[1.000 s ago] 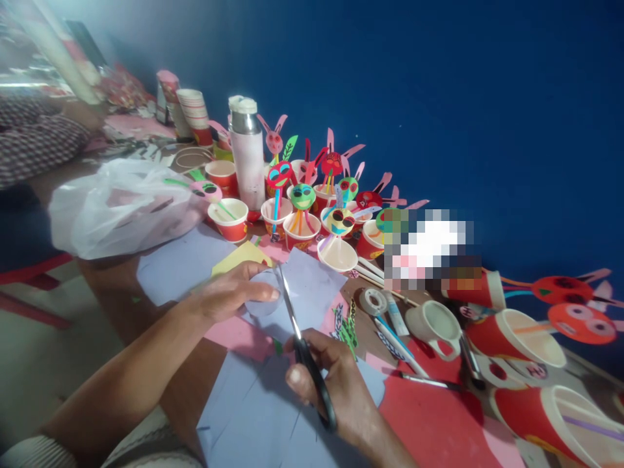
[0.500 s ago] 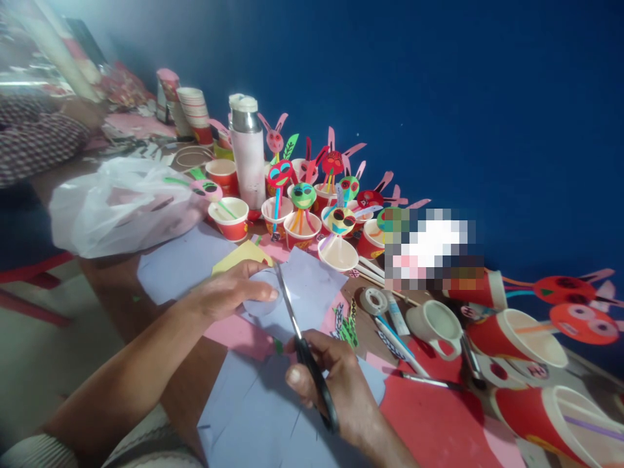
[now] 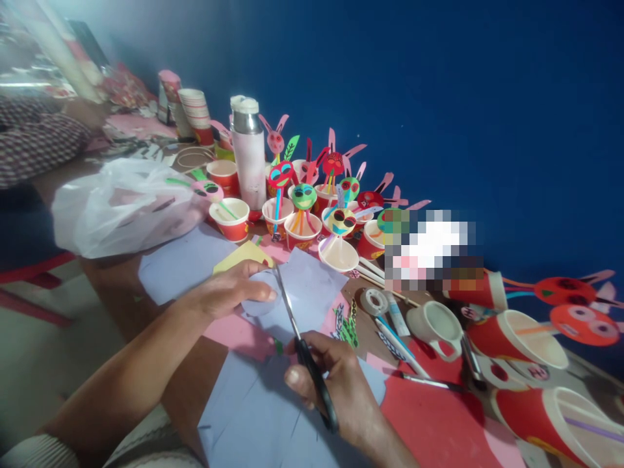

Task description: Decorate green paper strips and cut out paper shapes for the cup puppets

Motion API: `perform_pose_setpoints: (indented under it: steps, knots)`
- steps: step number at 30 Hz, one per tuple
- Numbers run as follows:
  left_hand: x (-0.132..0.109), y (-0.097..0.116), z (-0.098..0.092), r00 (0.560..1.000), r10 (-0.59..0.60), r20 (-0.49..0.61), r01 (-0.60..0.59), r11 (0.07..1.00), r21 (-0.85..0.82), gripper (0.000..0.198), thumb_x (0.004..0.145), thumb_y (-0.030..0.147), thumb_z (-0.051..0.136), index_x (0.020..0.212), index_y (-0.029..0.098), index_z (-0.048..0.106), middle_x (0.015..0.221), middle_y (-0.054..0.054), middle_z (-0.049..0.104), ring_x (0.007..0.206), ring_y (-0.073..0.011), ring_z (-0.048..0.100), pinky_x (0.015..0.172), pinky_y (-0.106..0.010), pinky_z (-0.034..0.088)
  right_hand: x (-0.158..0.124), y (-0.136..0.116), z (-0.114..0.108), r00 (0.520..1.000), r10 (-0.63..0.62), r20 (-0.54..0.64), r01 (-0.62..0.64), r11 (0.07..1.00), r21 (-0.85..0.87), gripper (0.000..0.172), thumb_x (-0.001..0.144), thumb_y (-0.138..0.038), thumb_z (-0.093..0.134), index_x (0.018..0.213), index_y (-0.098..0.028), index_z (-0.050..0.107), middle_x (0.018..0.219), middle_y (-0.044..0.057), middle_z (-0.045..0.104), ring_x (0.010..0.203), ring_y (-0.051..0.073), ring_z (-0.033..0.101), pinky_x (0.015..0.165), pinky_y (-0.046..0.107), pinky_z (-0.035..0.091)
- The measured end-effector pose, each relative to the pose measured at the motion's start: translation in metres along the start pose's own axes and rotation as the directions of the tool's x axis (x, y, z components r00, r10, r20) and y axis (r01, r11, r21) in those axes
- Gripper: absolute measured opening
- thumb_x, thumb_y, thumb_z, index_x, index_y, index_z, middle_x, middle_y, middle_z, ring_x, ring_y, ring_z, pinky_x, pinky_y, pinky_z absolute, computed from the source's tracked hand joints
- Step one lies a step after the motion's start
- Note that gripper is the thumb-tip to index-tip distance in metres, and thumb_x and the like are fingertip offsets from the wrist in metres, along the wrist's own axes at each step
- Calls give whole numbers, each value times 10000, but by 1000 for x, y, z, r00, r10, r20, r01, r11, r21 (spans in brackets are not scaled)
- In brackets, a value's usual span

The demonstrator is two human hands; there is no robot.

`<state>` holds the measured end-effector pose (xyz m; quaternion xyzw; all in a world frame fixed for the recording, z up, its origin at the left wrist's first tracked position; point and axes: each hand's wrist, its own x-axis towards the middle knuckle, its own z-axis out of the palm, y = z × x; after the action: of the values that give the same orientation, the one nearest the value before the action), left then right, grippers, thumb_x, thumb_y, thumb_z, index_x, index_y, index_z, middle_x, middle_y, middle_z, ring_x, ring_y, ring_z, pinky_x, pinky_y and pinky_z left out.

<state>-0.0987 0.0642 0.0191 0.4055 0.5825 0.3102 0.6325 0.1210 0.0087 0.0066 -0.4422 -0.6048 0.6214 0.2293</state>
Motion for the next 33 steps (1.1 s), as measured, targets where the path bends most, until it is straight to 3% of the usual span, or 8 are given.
perform_pose_setpoints:
  steps: [7, 12, 14, 21, 33]
  knots:
    - [-2, 3, 2, 1000, 16, -24, -17, 999, -33, 380, 532, 293, 785, 843, 195, 589, 587, 54, 565, 486, -108, 512, 390, -191, 361, 1, 1, -1, 1000, 9, 5, -9, 1000, 18, 585, 704, -698, 672, 853, -135, 614, 514, -54, 457, 413, 76, 383, 400, 199, 299]
    - [2, 5, 5, 960, 145, 241, -114, 984, -140, 233, 599, 315, 713, 701, 136, 606, 558, 11, 597, 404, -92, 512, 378, -197, 408, 2, 9, 0, 998, -26, -49, 29, 998, 59, 554, 732, -677, 661, 875, -143, 627, 502, -58, 463, 405, 74, 395, 401, 190, 298]
    - [4, 5, 7, 942, 188, 279, -146, 976, -163, 266, 624, 350, 714, 697, 109, 628, 595, -35, 644, 406, -102, 549, 387, -201, 431, 2, 11, 0, 996, -43, -74, 48, 997, 64, 545, 739, -673, 655, 877, -148, 622, 496, -63, 454, 400, 72, 388, 400, 188, 296]
    - [5, 3, 11, 938, 270, 216, -224, 951, -214, 367, 635, 450, 744, 674, 106, 623, 534, -24, 604, 433, -97, 548, 354, -163, 404, 0, 2, 3, 994, 5, -112, -2, 1000, 22, 616, 707, -754, 608, 875, -161, 616, 505, -57, 447, 431, 91, 380, 429, 217, 335]
    - [5, 3, 10, 949, 235, 212, -205, 966, -156, 210, 656, 308, 676, 691, 104, 644, 514, -19, 602, 427, -98, 549, 346, -152, 380, 2, 10, 1, 998, -49, -28, 50, 998, 33, 589, 767, -713, 585, 933, -149, 615, 568, -36, 477, 468, 98, 403, 474, 234, 362]
